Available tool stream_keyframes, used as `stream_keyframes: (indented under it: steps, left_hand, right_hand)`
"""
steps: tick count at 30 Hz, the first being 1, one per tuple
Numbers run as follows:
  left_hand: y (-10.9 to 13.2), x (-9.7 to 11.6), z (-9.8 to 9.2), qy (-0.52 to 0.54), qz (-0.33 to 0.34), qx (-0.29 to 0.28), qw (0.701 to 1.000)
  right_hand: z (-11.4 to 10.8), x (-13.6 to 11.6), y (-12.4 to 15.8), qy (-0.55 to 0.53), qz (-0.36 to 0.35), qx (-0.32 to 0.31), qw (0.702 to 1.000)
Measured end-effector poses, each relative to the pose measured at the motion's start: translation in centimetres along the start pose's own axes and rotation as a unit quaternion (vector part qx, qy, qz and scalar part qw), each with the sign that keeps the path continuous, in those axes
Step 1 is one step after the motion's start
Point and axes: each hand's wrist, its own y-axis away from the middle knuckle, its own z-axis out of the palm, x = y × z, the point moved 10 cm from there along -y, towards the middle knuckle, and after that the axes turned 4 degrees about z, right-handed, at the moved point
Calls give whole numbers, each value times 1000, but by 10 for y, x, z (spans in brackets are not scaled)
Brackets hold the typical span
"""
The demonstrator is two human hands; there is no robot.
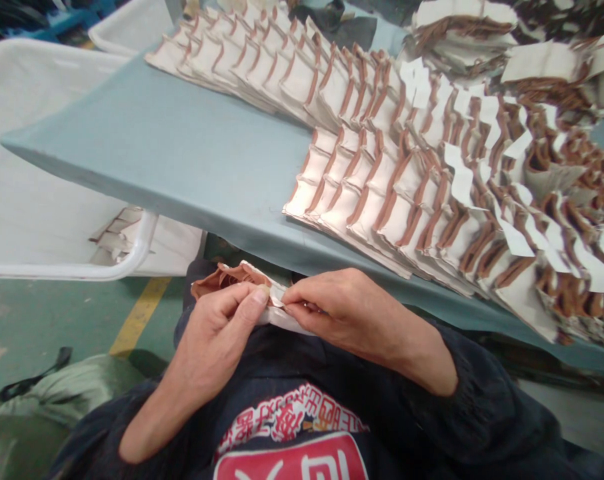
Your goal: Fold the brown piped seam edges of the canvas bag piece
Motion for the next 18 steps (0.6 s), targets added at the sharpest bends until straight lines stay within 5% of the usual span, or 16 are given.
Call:
stream_keyframes:
  steps: [10,18]
  left_hand:
    - [-4,5,-1,0,10,-2,1000]
    - [-7,-1,5,38,-21,-45,998]
  right_hand:
    - [2,-2,4,136,-25,57,989]
    - [4,-1,2,134,-27,72,988]
